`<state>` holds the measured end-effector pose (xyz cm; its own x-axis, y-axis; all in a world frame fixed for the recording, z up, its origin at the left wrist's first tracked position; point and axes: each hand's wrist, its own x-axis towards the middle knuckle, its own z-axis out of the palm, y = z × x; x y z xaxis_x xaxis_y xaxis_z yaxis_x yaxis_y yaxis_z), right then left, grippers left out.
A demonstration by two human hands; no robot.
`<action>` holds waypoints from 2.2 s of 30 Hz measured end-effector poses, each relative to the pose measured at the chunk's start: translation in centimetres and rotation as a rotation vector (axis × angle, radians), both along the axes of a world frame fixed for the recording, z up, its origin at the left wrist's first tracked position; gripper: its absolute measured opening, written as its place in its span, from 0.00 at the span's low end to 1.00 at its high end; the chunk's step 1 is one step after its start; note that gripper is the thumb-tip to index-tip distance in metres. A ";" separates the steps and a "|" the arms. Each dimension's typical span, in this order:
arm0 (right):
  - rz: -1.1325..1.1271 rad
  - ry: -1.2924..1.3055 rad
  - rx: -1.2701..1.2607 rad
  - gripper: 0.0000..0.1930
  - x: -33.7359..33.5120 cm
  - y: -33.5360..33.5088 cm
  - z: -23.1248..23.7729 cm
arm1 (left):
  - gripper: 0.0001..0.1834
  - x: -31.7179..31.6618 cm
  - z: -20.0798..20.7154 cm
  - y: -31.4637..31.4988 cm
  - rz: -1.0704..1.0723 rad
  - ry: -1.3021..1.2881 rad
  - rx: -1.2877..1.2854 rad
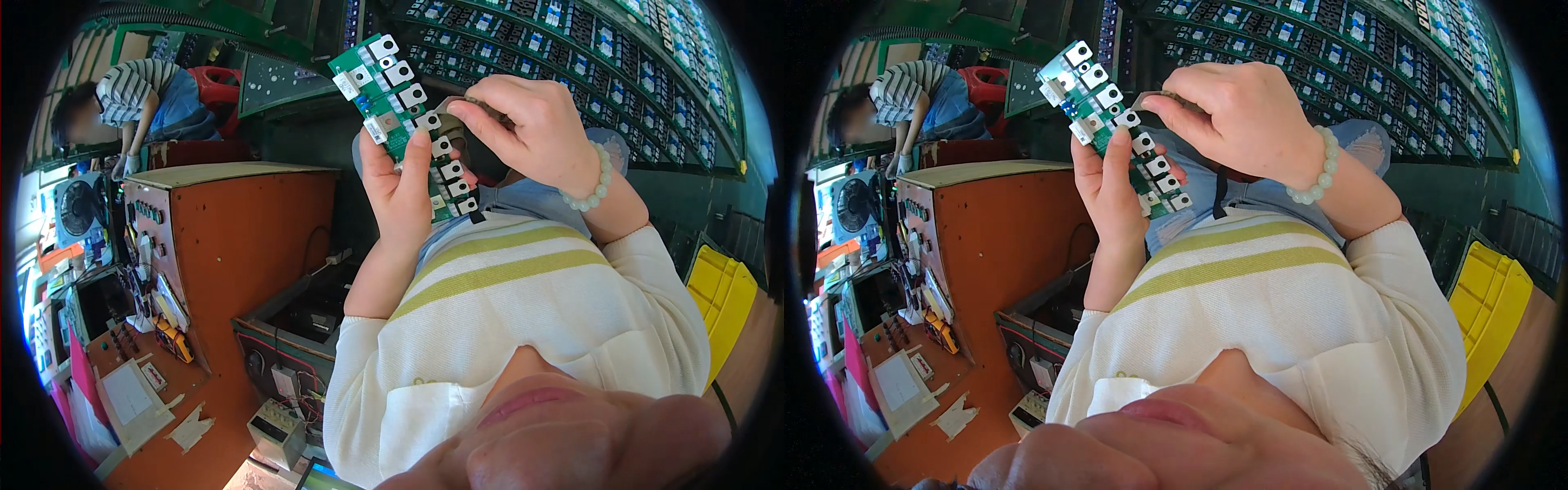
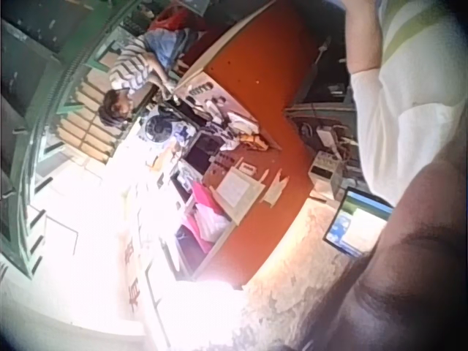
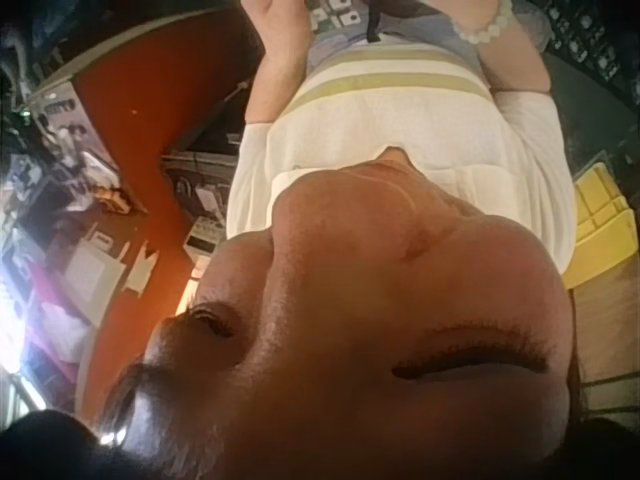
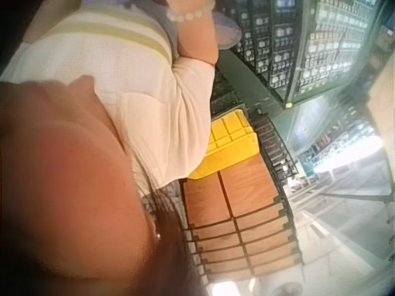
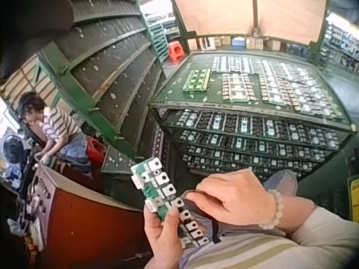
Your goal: The person holds a green circuit board and uses a small tool to scrape or clean the surface of the board. They rotate the board to access different areas and continue the scraping motion across the components.
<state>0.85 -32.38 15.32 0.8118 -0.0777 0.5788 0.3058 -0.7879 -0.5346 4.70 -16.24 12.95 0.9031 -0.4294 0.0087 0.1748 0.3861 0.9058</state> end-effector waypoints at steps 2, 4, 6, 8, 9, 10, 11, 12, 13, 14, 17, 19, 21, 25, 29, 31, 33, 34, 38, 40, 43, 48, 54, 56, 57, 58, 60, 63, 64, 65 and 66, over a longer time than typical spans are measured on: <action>0.004 0.007 -0.011 0.10 -0.1 -0.1 0.2 | 0.10 0.2 -0.6 0.2 0.001 -0.058 0.032; 0.014 0.014 -0.019 0.10 -0.2 0.0 0.5 | 0.10 0.4 -0.6 0.1 0.008 -0.084 0.037; 0.006 -0.013 0.018 0.10 -0.1 0.1 0.3 | 0.10 0.0 -0.5 0.1 0.018 -0.063 0.021; 0.000 -0.023 0.022 0.10 -0.1 0.1 0.3 | 0.11 -0.2 0.5 0.0 -0.010 -0.016 -0.001; -0.003 -0.020 0.009 0.10 -0.1 0.1 0.4 | 0.11 -0.4 0.9 -0.1 -0.024 0.006 -0.012; -0.006 -0.017 -0.005 0.10 -0.2 0.0 0.4 | 0.11 -0.5 0.8 0.0 -0.021 0.008 -0.014; 0.001 -0.011 -0.010 0.10 -0.2 0.0 0.5 | 0.11 -0.4 0.8 -0.1 -0.022 0.006 -0.017; 0.007 -0.005 -0.016 0.10 -0.3 0.0 0.5 | 0.11 -0.4 0.8 -0.1 -0.023 0.004 -0.020; 0.014 0.001 -0.021 0.10 -0.4 0.0 0.5 | 0.11 -0.3 0.8 -0.1 -0.023 0.009 -0.019; 0.005 -0.007 -0.010 0.10 -0.4 0.0 0.5 | 0.11 -0.4 0.8 -0.1 -0.023 0.020 -0.016; -0.012 -0.027 0.006 0.10 -0.4 0.0 0.5 | 0.10 -0.5 1.0 0.1 -0.066 0.035 -0.036; -0.010 -0.035 -0.008 0.10 -0.5 -0.1 0.6 | 0.10 -0.6 1.1 0.1 -0.075 0.035 -0.042; -0.015 -0.026 -0.021 0.10 -0.6 -0.1 0.6 | 0.10 -0.6 1.1 -0.1 -0.054 0.029 -0.036; -0.028 -0.047 -0.041 0.10 -0.7 0.0 0.7 | 0.10 -0.6 0.2 0.0 0.004 -0.023 0.021; -0.025 -0.035 -0.060 0.10 -0.9 -0.2 0.5 | 0.11 -0.6 0.2 -0.1 0.009 -0.019 0.014; -0.037 -0.073 -0.030 0.11 -0.7 -0.1 0.5 | 0.11 -0.8 0.6 -0.2 0.004 0.012 -0.004; -0.028 -0.051 -0.066 0.11 -0.8 -0.3 0.6 | 0.11 -0.9 0.8 -0.2 0.001 0.026 -0.010; -0.024 -0.039 -0.083 0.11 -0.9 -0.3 0.6 | 0.11 -1.0 0.8 -0.3 0.007 0.029 -0.006; -0.037 -0.072 -0.071 0.11 -0.8 -0.4 0.3 | 0.11 -1.0 0.8 -0.4 0.014 0.025 0.012; -0.035 -0.039 -0.087 0.11 -1.0 -0.5 0.4 | 0.11 -1.0 0.7 -0.4 0.011 0.015 0.017; 0.006 -0.040 -0.064 0.07 -1.1 -0.6 0.4 | 0.11 -0.9 0.7 -0.5 0.004 0.004 0.020; 0.000 -0.035 -0.061 0.07 -1.1 -0.8 0.3 | 0.11 -0.9 0.6 -0.6 0.002 -0.008 0.026; -0.015 -0.047 -0.065 0.09 -1.0 -1.0 0.1 | 0.10 -0.8 0.6 -0.8 0.006 0.010 0.023; 0.000 -0.036 -0.013 0.10 -0.9 -1.1 0.1 | 0.10 -0.8 0.8 -0.8 -0.025 0.054 0.019; 0.023 -0.022 0.036 0.09 -1.0 -1.2 0.1 | 0.09 -0.8 0.9 -0.7 -0.039 0.076 0.017; 0.047 -0.007 0.086 0.09 -1.0 -1.4 0.1 | 0.09 -0.8 1.0 -0.7 -0.039 0.088 0.017; 0.029 -0.032 0.263 0.09 -1.0 -1.6 0.1 | 0.08 -0.8 1.4 -0.8 -0.034 0.108 0.012; 0.056 0.026 0.504 0.10 -1.2 -1.8 -0.2 | 0.08 -0.6 1.6 -0.8 -0.031 0.129 0.022; 0.083 0.083 0.557 0.11 -1.5 -1.9 -0.3 | 0.08 -0.5 1.4 -0.8 -0.045 0.109 0.006; 0.110 0.141 0.609 0.11 -1.7 -2.0 -0.3 | 0.07 -0.5 1.4 -0.8 -0.040 0.114 -0.006; 0.101 0.179 0.586 0.13 -1.8 -2.1 -0.4 | 0.07 -0.5 1.4 -0.9 -0.035 0.120 -0.017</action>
